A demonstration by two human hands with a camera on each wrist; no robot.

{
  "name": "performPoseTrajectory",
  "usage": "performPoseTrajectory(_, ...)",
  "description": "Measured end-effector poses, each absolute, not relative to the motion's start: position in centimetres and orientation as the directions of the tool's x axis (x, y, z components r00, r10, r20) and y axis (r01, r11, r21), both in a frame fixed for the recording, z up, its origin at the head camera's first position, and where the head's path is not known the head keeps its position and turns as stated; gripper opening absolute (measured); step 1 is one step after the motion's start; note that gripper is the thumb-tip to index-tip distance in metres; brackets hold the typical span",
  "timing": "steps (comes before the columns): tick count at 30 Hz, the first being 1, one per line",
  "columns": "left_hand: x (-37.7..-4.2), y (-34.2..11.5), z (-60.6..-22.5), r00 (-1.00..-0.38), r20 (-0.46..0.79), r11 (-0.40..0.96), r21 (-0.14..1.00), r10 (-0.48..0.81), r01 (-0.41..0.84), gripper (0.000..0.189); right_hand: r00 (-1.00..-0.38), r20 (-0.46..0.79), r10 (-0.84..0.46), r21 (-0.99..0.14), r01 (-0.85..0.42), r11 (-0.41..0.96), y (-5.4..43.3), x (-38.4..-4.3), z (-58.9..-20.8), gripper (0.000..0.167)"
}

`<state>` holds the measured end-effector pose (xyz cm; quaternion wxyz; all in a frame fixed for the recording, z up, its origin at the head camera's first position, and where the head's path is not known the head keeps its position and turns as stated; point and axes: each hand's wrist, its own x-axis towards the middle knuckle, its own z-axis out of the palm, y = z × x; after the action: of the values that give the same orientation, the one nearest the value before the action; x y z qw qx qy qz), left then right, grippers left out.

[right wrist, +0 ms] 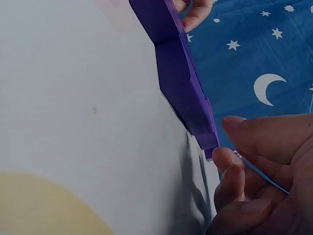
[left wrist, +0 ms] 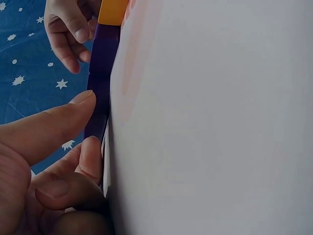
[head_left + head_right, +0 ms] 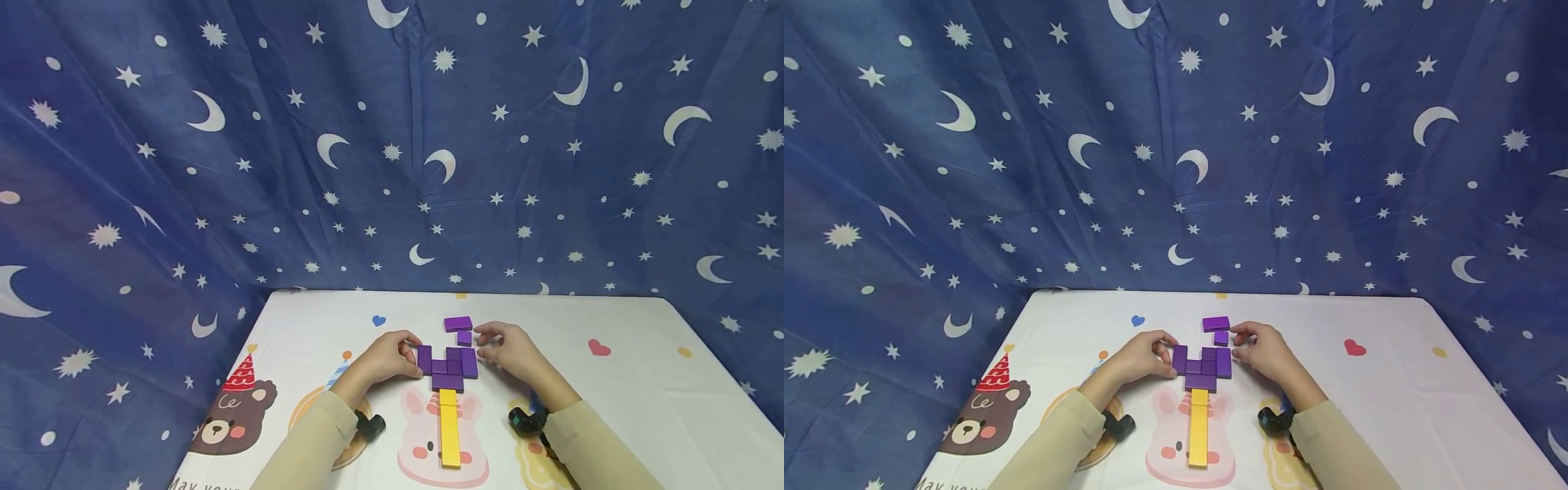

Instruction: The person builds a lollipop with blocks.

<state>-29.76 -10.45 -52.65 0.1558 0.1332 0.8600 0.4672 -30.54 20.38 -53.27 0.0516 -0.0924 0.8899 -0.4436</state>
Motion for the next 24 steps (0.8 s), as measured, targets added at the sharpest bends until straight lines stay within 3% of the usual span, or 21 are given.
performPoseTrajectory(24, -30.0, -10.4, -53.4, -0.917, -0.126, 0.529, 0.842, 0.378, 0.102, 0.057, -0.986, -0.071, -0.152, -0.744, -0.049, 0.666, 19.1, -32.3, -53.2, 0.045)
